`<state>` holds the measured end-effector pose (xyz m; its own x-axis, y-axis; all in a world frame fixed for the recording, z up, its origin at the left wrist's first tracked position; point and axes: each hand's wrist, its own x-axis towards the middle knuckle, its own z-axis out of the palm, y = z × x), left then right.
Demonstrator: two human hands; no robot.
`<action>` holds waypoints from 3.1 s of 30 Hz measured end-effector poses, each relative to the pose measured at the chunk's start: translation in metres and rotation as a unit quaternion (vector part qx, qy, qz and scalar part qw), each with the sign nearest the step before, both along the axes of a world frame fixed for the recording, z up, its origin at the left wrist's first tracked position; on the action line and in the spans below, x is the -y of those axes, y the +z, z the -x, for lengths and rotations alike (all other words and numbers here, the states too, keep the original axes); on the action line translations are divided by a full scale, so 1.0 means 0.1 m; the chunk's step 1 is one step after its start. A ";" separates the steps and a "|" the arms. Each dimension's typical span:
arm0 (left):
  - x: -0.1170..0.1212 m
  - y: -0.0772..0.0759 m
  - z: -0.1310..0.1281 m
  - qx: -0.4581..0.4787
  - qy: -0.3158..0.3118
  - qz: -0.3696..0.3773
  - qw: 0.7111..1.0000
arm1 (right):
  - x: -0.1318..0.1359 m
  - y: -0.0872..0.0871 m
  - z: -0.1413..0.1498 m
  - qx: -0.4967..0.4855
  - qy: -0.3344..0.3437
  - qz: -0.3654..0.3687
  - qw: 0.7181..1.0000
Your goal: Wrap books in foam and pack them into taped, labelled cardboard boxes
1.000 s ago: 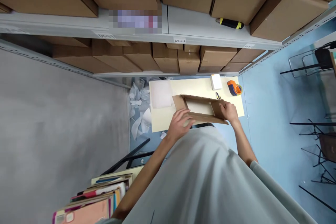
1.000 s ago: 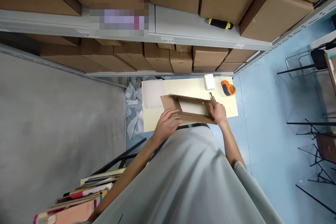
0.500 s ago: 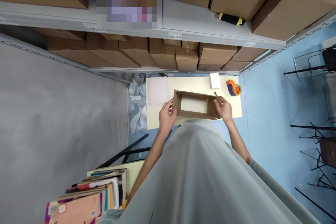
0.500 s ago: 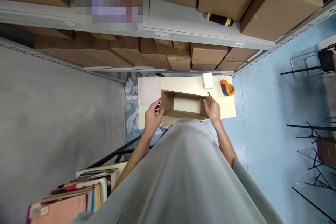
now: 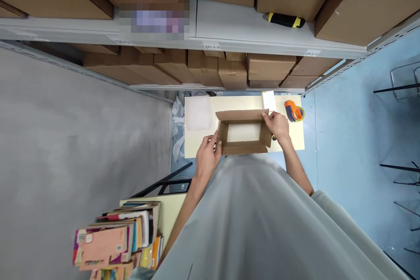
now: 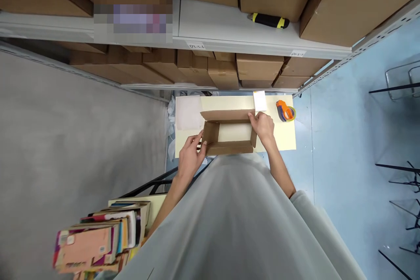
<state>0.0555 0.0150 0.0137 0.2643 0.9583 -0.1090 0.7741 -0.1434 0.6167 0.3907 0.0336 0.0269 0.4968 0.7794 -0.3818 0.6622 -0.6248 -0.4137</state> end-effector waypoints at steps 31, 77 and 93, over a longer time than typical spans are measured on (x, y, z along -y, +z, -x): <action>-0.32 -0.25 0.00 0.051 -0.075 0.030 0.995 | 0.67 -0.27 -0.19 -0.127 0.215 -0.148 0.957; -0.26 -0.61 -0.08 0.159 -0.012 0.041 0.986 | 0.52 0.45 -0.46 -0.287 0.018 -0.125 0.950; -0.20 -0.46 -0.16 0.203 -0.011 0.097 0.974 | 0.04 0.84 0.42 -0.413 0.134 0.000 0.901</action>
